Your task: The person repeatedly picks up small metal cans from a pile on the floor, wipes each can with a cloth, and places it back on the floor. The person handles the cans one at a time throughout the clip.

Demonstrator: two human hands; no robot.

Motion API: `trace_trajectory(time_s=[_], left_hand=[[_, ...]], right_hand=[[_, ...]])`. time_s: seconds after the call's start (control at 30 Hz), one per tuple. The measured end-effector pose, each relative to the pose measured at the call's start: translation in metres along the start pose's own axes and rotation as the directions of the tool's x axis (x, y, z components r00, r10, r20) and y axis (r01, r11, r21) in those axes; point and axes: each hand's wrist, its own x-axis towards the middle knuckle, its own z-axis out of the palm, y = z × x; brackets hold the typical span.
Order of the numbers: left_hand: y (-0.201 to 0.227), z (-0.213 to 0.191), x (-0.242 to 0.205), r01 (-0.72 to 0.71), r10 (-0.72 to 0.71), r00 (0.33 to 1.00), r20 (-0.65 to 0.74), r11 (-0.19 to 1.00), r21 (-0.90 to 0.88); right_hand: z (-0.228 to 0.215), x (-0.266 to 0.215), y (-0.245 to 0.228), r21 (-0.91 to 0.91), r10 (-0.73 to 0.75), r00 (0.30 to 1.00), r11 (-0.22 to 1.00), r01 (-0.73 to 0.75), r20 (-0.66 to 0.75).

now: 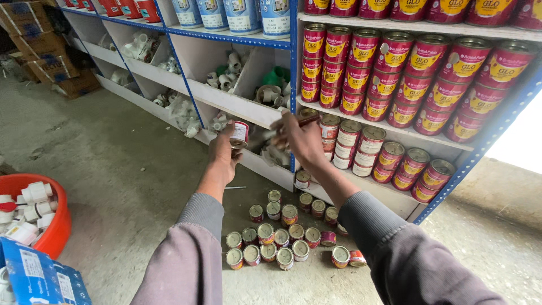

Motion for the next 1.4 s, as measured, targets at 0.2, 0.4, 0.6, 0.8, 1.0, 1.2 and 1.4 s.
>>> trace_trajectory(time_s=[0.2, 0.4, 0.6, 0.8, 1.0, 1.2, 1.4], left_hand=[[-0.002, 0.001, 0.005, 0.000, 0.002, 1.000, 0.028, 0.998, -0.066], [-0.006, -0.004, 0.013, 0.029, -0.030, 0.999, -0.027, 0.998, -0.060], [-0.006, 0.003, 0.009, -0.004, 0.004, 0.997, 0.071, 1.000, -0.011], [-0.011, -0.002, 0.016, -0.011, 0.015, 0.999, -0.038, 0.996, 0.088], [-0.010, -0.003, 0.011, -0.045, 0.052, 0.998, -0.033, 0.983, 0.178], [0.004, -0.002, -0.006, 0.014, -0.013, 0.999, -0.031, 1.000, 0.025], [-0.006, -0.011, 0.012, 0.066, -0.064, 0.997, 0.040, 0.996, -0.064]], right_hand=[[-0.001, -0.004, 0.002, 0.186, -0.077, 0.994, 0.981, 0.061, 0.081], [-0.003, -0.002, 0.004, 0.162, -0.055, 0.998, 0.986, 0.050, 0.027], [-0.001, -0.002, 0.007, 0.167, -0.074, 0.993, 0.984, 0.057, 0.095], [0.001, 0.005, 0.012, 0.144, -0.054, 0.997, 0.989, 0.045, 0.059], [-0.003, -0.007, 0.000, 0.132, -0.065, 0.994, 0.990, 0.053, 0.085], [-0.001, -0.004, 0.006, 0.065, -0.079, 0.992, 0.995, 0.072, 0.099], [0.012, -0.007, -0.005, 0.295, -0.040, 0.999, 0.955, 0.038, 0.002]])
